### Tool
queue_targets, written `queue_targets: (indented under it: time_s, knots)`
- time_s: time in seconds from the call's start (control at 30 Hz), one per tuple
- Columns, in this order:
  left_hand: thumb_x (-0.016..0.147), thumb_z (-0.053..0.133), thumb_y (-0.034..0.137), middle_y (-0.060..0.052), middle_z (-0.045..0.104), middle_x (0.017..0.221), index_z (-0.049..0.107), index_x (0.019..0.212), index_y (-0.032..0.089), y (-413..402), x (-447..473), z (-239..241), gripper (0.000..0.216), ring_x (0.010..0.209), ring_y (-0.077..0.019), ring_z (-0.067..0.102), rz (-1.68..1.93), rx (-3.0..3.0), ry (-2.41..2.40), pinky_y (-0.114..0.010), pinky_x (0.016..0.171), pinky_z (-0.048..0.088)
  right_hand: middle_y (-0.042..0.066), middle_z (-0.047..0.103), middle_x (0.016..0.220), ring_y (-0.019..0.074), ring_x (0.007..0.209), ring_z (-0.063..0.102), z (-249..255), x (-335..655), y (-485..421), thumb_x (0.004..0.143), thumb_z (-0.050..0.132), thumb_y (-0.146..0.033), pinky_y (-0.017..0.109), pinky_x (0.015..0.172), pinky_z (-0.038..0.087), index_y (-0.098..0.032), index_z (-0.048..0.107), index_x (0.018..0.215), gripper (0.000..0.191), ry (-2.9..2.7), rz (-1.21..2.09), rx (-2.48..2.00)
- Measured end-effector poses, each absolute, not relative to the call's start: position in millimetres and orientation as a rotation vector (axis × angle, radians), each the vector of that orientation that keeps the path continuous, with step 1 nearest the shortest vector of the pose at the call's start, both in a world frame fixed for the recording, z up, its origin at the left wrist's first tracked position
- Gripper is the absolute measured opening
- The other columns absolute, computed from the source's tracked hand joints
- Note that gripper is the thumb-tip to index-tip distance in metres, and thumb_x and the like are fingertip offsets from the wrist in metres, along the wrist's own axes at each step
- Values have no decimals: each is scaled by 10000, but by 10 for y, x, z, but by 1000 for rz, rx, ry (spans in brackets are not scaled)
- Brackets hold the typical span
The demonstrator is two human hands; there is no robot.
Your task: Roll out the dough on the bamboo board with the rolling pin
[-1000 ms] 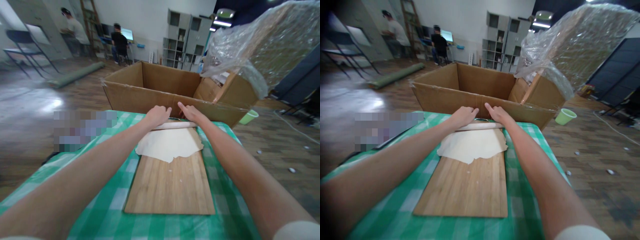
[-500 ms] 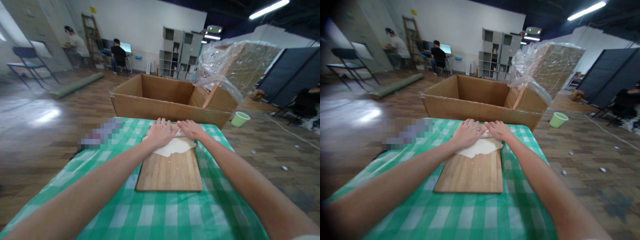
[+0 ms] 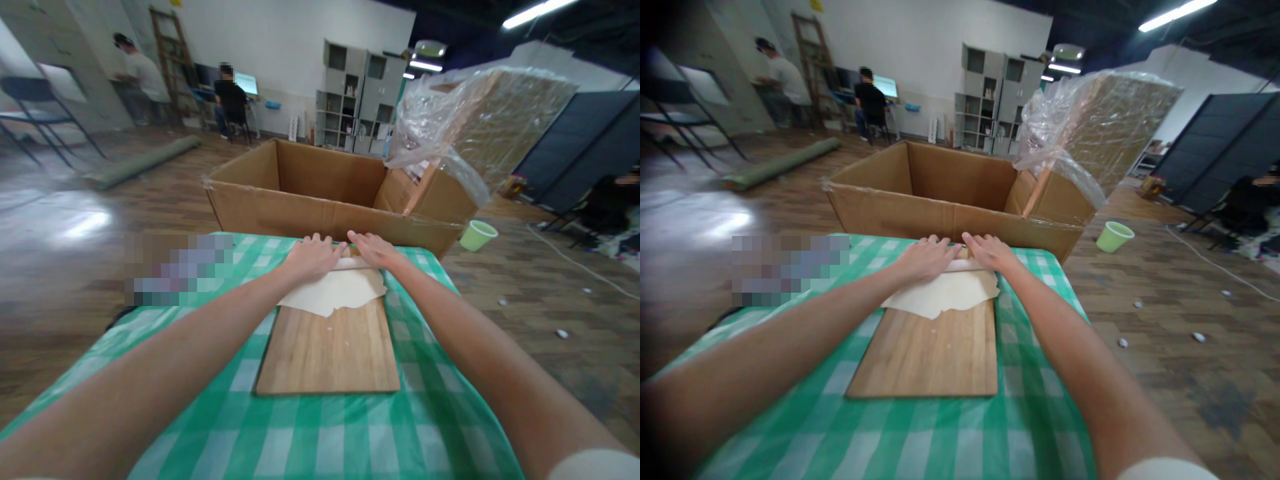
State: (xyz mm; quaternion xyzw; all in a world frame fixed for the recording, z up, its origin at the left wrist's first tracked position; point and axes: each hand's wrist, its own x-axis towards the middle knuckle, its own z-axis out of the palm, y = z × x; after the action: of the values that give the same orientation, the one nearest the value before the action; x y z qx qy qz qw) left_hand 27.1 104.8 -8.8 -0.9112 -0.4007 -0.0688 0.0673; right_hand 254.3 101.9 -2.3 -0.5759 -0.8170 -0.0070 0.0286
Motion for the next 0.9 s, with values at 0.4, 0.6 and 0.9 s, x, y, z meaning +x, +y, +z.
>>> queue_targets:
  time_s: [0.4, 0.6, 0.9]
  knots:
    - [1107, 221, 281, -239, 603, 1293, 498, 1512, 167, 1489, 328, -57, 504, 1185, -366, 596, -146, -2613, -1221, -509, 958, 484, 164, 728, 1333, 320, 1240, 661, 81, 2476, 1318, 1106, 9, -582, 408, 1058, 437, -195, 663, 1398, 815, -2332, 13, -1721]
    - [1097, 251, 209, -235, 619, 1263, 482, 1496, 129, 1744, 331, -143, 468, 1150, -319, 639, -132, -2649, -1226, -459, 977, 496, 179, 782, 1194, 292, 1155, 707, 132, 2454, 1376, 1049, -44, -709, 351, 971, 454, -164, 771, 1093, 981, -2180, 113, -1746]
    - [1093, 278, 147, -230, 654, 1207, 480, 1466, 64, 1980, 362, -203, 432, 1125, -295, 684, -155, -2622, -1241, -438, 1001, 507, 200, 796, 1136, 297, 1160, 717, 84, 2452, 1528, 1053, -26, -715, 352, 1035, 433, -125, 810, 1084, 1024, -2111, 237, -1823]
